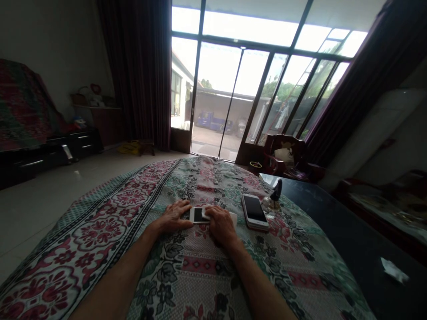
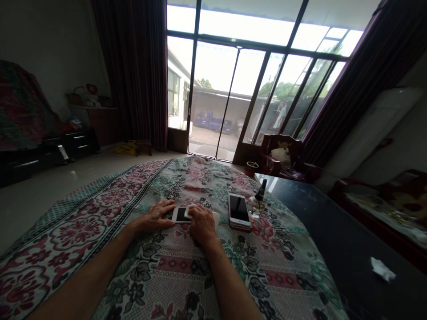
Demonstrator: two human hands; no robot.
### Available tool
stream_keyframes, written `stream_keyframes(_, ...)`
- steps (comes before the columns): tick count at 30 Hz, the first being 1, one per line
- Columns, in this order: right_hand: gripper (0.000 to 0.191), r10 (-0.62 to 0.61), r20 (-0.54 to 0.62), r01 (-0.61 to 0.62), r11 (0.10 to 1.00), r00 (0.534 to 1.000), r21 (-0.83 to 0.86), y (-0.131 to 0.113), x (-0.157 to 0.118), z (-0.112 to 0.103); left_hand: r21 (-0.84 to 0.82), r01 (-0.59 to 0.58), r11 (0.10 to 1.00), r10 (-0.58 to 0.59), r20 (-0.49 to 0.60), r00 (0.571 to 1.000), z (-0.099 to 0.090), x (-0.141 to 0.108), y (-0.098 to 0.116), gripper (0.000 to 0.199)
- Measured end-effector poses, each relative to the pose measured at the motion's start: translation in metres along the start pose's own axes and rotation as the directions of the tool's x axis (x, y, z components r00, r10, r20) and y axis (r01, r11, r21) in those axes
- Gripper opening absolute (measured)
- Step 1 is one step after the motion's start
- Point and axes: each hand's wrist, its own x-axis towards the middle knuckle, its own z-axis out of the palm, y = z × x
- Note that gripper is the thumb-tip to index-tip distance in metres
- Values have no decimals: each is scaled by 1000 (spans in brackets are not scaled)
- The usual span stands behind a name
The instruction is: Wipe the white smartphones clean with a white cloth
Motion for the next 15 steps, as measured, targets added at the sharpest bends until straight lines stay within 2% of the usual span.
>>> stream_keyframes(4, 32, 105, -82, -110, 992, 991, -67, 13, -2, -6, -8, -19, 1000, 18, -24, 1000, 2, 0, -1, 68)
stream_keyframes(7, 30, 186, -109, -200, 971, 976, -132, 12, -3, -4, 1, -15, 1000, 15, -25, 1000, 3, 1, -2, 67)
stream_keyframes(9, 28, 202, -107, -218, 962, 973, -162, 8, -3, -1, 2, -8, 1000, 8, -28, 1000, 4, 2, -2, 67)
stream_keyframes(11, 25, 153, -80, -164, 973, 985, -162, 1, -4, 4, 0, -8, 1000, 8, -37, 999, 5, 2, -2, 67)
stream_keyframes(15, 28, -61, 22, 63, 994, 998, -88, -18, -5, 12, 8, -3, 1000, 3, -40, 999, 9, 3, -5, 68)
